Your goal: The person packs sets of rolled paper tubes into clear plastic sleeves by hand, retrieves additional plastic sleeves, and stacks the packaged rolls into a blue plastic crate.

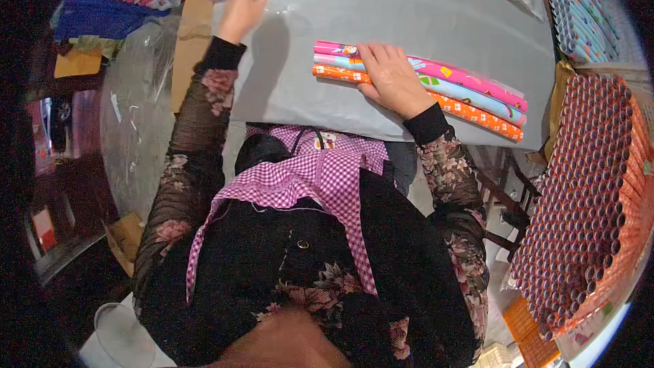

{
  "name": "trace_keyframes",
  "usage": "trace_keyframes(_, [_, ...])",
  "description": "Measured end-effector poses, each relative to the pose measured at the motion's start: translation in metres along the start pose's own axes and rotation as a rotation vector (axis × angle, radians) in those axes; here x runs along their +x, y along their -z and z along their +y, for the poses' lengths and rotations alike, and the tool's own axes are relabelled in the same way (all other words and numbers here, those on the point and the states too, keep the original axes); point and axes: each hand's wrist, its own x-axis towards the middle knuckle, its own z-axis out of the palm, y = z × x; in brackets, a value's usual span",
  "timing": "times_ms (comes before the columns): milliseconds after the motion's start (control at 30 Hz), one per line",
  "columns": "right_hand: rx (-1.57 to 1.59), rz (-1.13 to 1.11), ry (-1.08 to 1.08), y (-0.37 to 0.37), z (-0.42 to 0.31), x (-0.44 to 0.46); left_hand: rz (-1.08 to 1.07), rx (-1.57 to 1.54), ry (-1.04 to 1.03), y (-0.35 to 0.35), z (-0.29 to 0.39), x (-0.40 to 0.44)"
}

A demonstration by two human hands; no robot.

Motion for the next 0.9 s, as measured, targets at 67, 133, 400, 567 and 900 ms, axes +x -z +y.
trace_keyframes(67, [0.047,0.010,0.011,0.003,-0.003,-0.002,-0.082,0.026,0.102,-0.014,0.042,-0.033])
trace_keyframes(133, [0.084,0.008,0.005,0.000,-0.011,0.010,-0.111,0.003,0.106,-0.019,0.038,-0.049])
trace_keyframes(400, [0.081,-0.035,0.008,0.007,-0.008,0.019,-0.117,-0.158,0.147,-0.028,0.080,-0.080])
trace_keyframes(567, [0.100,-0.012,0.036,0.008,-0.008,0.019,0.006,-0.081,0.032,-0.036,0.069,-0.071])
trace_keyframes(900, [0.177,0.022,0.104,0.044,-0.026,0.026,-0.133,0.092,0.001,-0.023,0.083,-0.076])
